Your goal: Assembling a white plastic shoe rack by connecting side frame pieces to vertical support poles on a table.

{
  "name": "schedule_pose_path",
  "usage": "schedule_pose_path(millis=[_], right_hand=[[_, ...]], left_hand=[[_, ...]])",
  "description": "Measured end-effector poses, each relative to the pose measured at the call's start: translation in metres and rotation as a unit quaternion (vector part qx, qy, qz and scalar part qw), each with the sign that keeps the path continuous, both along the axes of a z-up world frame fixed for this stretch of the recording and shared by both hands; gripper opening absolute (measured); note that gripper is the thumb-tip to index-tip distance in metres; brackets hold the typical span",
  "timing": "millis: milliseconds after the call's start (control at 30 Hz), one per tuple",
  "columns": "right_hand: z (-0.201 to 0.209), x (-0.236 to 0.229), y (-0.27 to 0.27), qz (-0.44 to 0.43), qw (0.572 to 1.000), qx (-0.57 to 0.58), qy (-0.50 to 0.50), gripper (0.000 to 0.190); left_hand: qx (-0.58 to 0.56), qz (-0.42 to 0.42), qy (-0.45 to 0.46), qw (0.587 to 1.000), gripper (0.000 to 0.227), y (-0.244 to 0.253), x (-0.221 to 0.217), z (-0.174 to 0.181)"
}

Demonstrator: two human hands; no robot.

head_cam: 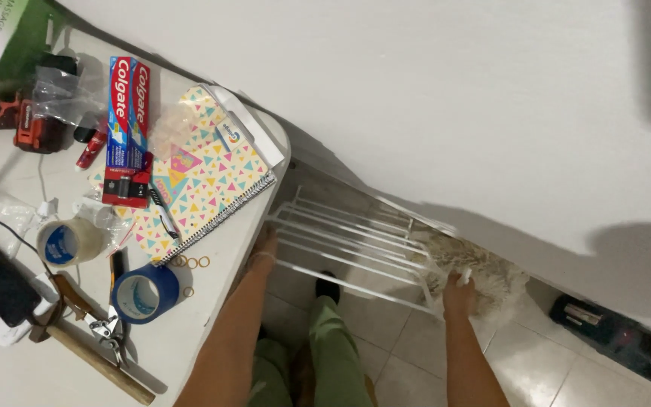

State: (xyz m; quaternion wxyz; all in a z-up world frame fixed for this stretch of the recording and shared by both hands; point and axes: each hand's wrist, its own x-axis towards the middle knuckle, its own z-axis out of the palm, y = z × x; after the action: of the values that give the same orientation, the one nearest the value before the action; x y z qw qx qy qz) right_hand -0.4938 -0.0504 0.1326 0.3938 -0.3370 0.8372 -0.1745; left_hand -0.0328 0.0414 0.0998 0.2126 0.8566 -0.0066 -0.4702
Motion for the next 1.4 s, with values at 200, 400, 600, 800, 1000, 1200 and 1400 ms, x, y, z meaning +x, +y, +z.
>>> schedule_pose_path(millis=[200, 400, 600, 800, 1000, 1200, 1400], right_hand=[[0.053, 0.014, -0.051, 0.252, 0.962, 0.011, 0.103, 0.075], [0.081, 0.086, -0.095, 0.442, 0.880, 0.094, 0.146, 0.080], [0.036, 0.154, -0.081, 0.552, 0.824, 0.070, 0.106, 0.082], [-0.002, 0.197, 0.082, 0.463, 0.882, -0.075, -0.036, 0.060], [0.079, 0.215, 0.290, 0.434, 0.883, 0.176, -0.032, 0.066], [0.069, 0.172, 0.301, 0.096, 0.963, 0.210, -0.137, 0.095], [0.060, 0.087, 0.227, -0.042, 0.956, 0.165, -0.241, 0.065]], left_hand=[[-0.116, 0.338, 0.103, 0.928, 0.103, 0.149, -0.010, -0.030], [0.124, -0.090, 0.046, 0.987, 0.052, 0.240, -0.052, 0.065], [0.029, 0.248, 0.137, 0.959, 0.057, 0.296, -0.078, 0.133], [-0.001, 0.353, 0.164, 0.921, 0.044, 0.307, -0.104, 0.143], [-0.019, 0.425, 0.153, 0.892, 0.054, 0.283, -0.137, 0.168], [0.004, 0.518, 0.181, 0.836, 0.035, 0.280, -0.230, 0.114], [-0.052, 0.493, 0.336, 0.801, 0.049, 0.253, -0.310, 0.116]])
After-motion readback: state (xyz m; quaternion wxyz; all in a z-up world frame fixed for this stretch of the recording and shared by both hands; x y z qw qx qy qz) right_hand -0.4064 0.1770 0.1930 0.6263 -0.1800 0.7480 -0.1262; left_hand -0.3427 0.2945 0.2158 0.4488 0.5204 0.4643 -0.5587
